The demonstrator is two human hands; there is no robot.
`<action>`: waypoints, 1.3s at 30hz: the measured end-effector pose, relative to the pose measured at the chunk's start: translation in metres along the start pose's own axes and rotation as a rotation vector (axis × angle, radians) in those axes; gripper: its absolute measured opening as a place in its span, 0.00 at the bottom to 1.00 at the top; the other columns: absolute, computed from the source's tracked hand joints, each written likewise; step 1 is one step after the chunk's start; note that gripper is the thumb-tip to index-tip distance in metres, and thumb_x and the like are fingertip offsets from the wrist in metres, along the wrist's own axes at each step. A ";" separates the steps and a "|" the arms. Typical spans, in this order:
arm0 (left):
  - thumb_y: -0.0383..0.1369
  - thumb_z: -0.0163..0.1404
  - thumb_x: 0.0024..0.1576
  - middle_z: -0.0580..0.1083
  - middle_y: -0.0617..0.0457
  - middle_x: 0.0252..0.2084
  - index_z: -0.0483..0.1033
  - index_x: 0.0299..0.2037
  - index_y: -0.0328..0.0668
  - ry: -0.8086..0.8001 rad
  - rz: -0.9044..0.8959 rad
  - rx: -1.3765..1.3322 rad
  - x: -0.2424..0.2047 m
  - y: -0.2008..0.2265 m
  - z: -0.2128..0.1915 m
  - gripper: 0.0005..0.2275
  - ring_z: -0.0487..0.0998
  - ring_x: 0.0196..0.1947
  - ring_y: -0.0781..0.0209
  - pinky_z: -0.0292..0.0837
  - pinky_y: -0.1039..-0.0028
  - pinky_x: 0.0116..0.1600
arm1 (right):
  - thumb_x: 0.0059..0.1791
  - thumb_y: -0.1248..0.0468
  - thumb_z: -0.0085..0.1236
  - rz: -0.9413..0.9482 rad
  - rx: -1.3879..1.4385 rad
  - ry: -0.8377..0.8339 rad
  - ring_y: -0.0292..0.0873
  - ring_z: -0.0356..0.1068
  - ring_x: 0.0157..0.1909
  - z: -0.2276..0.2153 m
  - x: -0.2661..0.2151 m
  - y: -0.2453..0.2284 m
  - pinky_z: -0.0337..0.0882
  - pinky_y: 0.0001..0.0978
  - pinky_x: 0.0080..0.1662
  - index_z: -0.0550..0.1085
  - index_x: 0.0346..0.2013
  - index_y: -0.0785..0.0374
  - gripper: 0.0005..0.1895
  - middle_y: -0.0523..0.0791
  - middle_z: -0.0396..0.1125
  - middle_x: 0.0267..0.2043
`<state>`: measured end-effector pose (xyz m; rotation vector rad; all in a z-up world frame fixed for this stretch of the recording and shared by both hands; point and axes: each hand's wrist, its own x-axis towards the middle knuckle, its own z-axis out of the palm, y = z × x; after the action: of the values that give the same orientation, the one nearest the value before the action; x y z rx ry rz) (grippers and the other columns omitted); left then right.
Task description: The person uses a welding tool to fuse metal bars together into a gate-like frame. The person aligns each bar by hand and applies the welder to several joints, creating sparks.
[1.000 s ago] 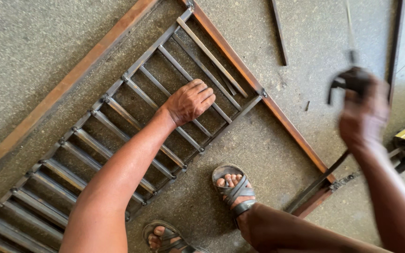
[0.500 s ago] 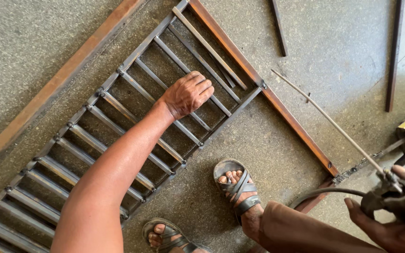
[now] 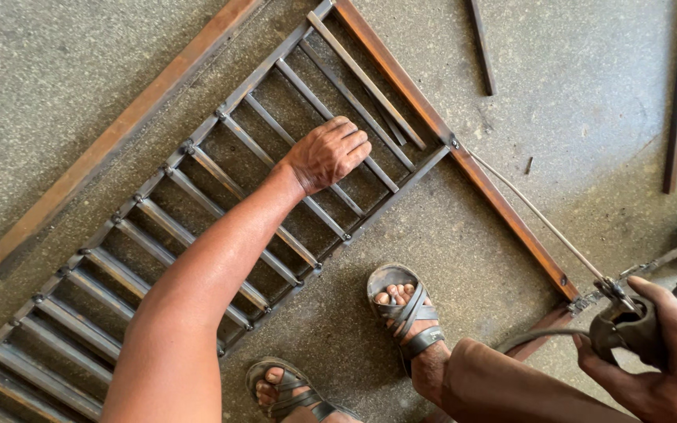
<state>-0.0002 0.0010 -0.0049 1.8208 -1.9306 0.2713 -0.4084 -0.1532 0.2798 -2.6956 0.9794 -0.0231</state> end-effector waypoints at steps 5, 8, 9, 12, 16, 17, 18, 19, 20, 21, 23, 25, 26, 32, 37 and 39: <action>0.25 0.52 0.63 0.79 0.49 0.50 0.81 0.47 0.39 -0.038 -0.008 -0.017 -0.001 0.000 0.003 0.07 0.79 0.52 0.56 0.72 0.67 0.67 | 0.32 0.67 0.76 0.044 0.015 0.020 0.45 0.75 0.39 0.003 -0.014 0.009 0.76 0.35 0.45 0.63 0.66 0.72 0.50 0.52 0.70 0.36; 0.25 0.52 0.61 0.79 0.49 0.50 0.81 0.46 0.40 -0.013 0.004 -0.012 -0.003 -0.001 0.006 0.07 0.80 0.52 0.56 0.73 0.67 0.66 | 0.28 0.68 0.75 0.035 -0.010 0.020 0.49 0.75 0.41 0.002 -0.015 0.011 0.76 0.40 0.44 0.63 0.64 0.76 0.51 0.55 0.70 0.39; 0.25 0.52 0.62 0.79 0.49 0.50 0.81 0.47 0.40 -0.008 0.005 -0.015 -0.002 -0.002 0.007 0.07 0.80 0.52 0.56 0.73 0.67 0.65 | 0.28 0.68 0.76 0.010 -0.028 0.013 0.49 0.75 0.41 0.002 -0.012 0.010 0.76 0.40 0.45 0.64 0.63 0.75 0.51 0.55 0.70 0.38; 0.24 0.53 0.63 0.79 0.48 0.50 0.81 0.47 0.41 -0.001 0.007 -0.018 -0.002 -0.002 0.012 0.06 0.80 0.51 0.56 0.74 0.68 0.64 | 0.28 0.67 0.76 -0.001 -0.044 -0.008 0.48 0.76 0.41 0.001 -0.009 0.007 0.76 0.38 0.45 0.64 0.64 0.74 0.51 0.53 0.71 0.36; 0.24 0.53 0.61 0.80 0.49 0.50 0.81 0.46 0.41 0.014 0.007 -0.009 -0.002 -0.001 0.013 0.07 0.81 0.51 0.56 0.75 0.68 0.64 | 0.30 0.69 0.75 0.081 -0.004 -0.016 0.48 0.77 0.40 0.004 -0.018 0.007 0.77 0.36 0.45 0.65 0.65 0.72 0.50 0.53 0.71 0.36; 0.24 0.53 0.61 0.80 0.49 0.50 0.81 0.46 0.41 0.023 0.006 -0.007 -0.001 -0.002 0.012 0.07 0.81 0.51 0.57 0.75 0.68 0.64 | 0.30 0.69 0.75 0.084 -0.002 -0.015 0.47 0.77 0.39 0.005 -0.019 0.009 0.77 0.36 0.45 0.65 0.65 0.71 0.49 0.53 0.71 0.37; 0.24 0.53 0.61 0.80 0.49 0.49 0.81 0.46 0.41 0.006 0.002 -0.012 -0.001 -0.002 0.010 0.07 0.81 0.51 0.56 0.75 0.68 0.64 | 0.30 0.69 0.75 0.082 -0.009 -0.030 0.47 0.77 0.40 0.006 -0.019 0.013 0.77 0.35 0.45 0.65 0.65 0.71 0.50 0.52 0.71 0.36; 0.24 0.53 0.62 0.80 0.49 0.49 0.81 0.46 0.40 -0.011 -0.002 -0.017 -0.001 -0.001 0.008 0.06 0.81 0.51 0.56 0.74 0.67 0.64 | 0.29 0.69 0.76 0.082 -0.017 -0.044 0.47 0.77 0.41 0.006 -0.019 0.017 0.77 0.35 0.45 0.65 0.65 0.70 0.50 0.52 0.71 0.36; 0.24 0.53 0.62 0.80 0.48 0.48 0.81 0.46 0.40 -0.028 -0.006 -0.022 0.000 -0.001 0.006 0.06 0.81 0.51 0.55 0.74 0.67 0.65 | 0.29 0.68 0.76 0.081 -0.024 -0.058 0.47 0.78 0.41 0.006 -0.019 0.023 0.77 0.34 0.45 0.66 0.65 0.70 0.51 0.51 0.72 0.35; 0.24 0.53 0.62 0.80 0.49 0.48 0.81 0.46 0.40 -0.016 -0.005 -0.019 0.000 0.000 0.005 0.06 0.80 0.51 0.55 0.74 0.67 0.65 | 0.30 0.68 0.77 0.028 -0.028 -0.022 0.47 0.77 0.43 0.007 -0.021 0.028 0.77 0.34 0.47 0.65 0.65 0.71 0.50 0.52 0.71 0.37; 0.24 0.53 0.61 0.80 0.49 0.49 0.81 0.46 0.40 0.004 -0.002 -0.015 0.000 0.000 0.004 0.07 0.80 0.51 0.56 0.74 0.67 0.65 | 0.33 0.67 0.77 -0.018 -0.021 0.030 0.47 0.76 0.46 0.013 -0.028 0.034 0.76 0.34 0.50 0.63 0.66 0.71 0.49 0.53 0.71 0.40; 0.25 0.53 0.60 0.80 0.49 0.49 0.81 0.46 0.40 0.020 0.006 0.004 0.001 0.000 0.003 0.07 0.80 0.51 0.56 0.74 0.67 0.64 | 0.36 0.68 0.76 0.054 0.013 0.043 0.47 0.76 0.46 0.018 -0.033 0.033 0.77 0.33 0.50 0.63 0.67 0.70 0.47 0.53 0.71 0.41; 0.25 0.53 0.59 0.80 0.49 0.49 0.81 0.46 0.40 0.027 0.010 0.014 0.001 0.000 0.003 0.07 0.80 0.51 0.56 0.73 0.66 0.64 | 0.35 0.69 0.76 0.085 0.018 0.036 0.47 0.76 0.46 0.017 -0.033 0.032 0.77 0.33 0.49 0.63 0.66 0.70 0.48 0.53 0.71 0.41; 0.24 0.52 0.62 0.79 0.50 0.48 0.81 0.47 0.39 -0.036 -0.009 -0.019 -0.001 -0.001 0.007 0.06 0.80 0.51 0.56 0.73 0.67 0.66 | 0.29 0.70 0.75 0.143 0.003 -0.021 0.46 0.77 0.41 0.009 -0.024 0.023 0.77 0.34 0.46 0.63 0.69 0.69 0.54 0.52 0.71 0.40; 0.26 0.50 0.62 0.79 0.50 0.49 0.80 0.46 0.41 -0.003 0.011 0.021 0.000 0.000 0.003 0.07 0.79 0.52 0.57 0.72 0.67 0.66 | 0.29 0.69 0.77 0.049 -0.047 0.031 0.47 0.75 0.40 0.010 -0.024 0.023 0.75 0.34 0.47 0.65 0.65 0.70 0.50 0.53 0.71 0.38; 0.27 0.51 0.61 0.78 0.50 0.46 0.80 0.44 0.40 -0.030 0.001 -0.026 0.004 0.001 -0.011 0.06 0.79 0.51 0.56 0.73 0.66 0.64 | 0.28 0.70 0.77 0.123 -0.002 0.003 0.45 0.76 0.37 0.010 -0.025 0.024 0.74 0.33 0.44 0.67 0.64 0.69 0.50 0.51 0.71 0.35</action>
<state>0.0008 0.0021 0.0066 1.8174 -1.9465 0.2199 -0.4419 -0.1526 0.2663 -2.6328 1.1440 -0.0018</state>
